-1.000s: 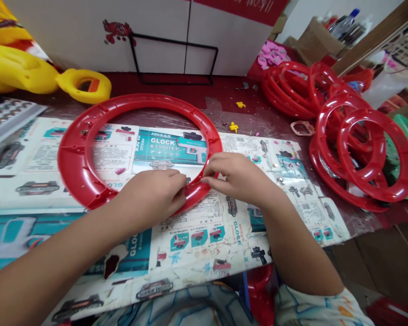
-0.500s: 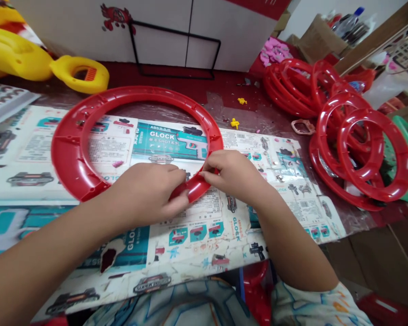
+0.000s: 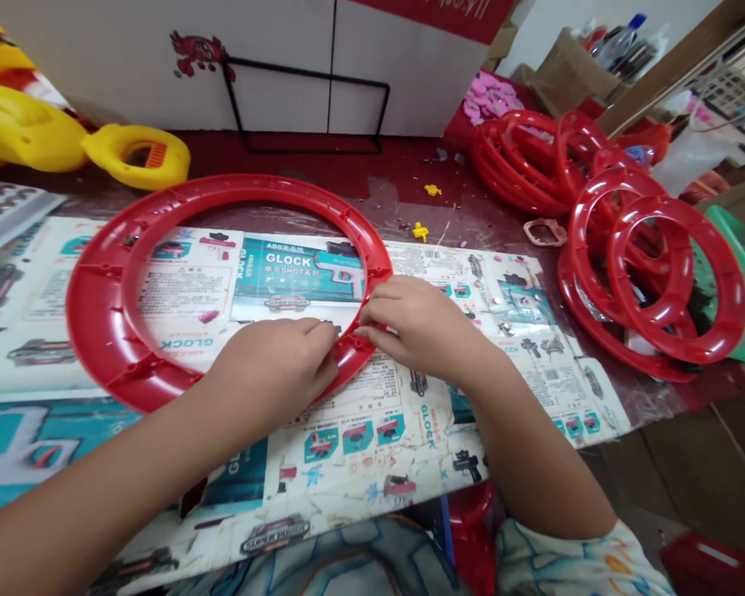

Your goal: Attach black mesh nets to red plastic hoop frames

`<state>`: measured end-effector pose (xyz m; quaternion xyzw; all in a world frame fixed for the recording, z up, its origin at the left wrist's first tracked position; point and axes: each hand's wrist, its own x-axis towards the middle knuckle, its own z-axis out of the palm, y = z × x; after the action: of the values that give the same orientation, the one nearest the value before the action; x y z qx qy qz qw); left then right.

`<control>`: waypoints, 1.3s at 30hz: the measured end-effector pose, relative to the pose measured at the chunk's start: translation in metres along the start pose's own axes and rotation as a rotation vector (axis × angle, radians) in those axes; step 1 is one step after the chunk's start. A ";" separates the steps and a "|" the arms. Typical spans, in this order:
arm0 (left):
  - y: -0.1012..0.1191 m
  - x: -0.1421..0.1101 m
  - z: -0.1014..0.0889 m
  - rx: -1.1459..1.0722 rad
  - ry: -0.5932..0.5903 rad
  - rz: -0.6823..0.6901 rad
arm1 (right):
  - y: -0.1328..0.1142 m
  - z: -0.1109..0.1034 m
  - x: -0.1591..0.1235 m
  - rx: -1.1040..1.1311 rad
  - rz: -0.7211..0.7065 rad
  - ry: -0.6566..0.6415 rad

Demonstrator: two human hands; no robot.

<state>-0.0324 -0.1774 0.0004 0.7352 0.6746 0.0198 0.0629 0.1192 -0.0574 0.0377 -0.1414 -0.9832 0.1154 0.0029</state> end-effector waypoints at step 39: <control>-0.029 0.003 -0.002 -0.135 -0.032 0.192 | 0.000 0.009 0.009 0.473 0.242 0.151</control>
<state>-0.0607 -0.1715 -0.0009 0.7909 0.5970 0.0593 0.1208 0.1104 -0.0573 0.0293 -0.2613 -0.9020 0.3304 0.0951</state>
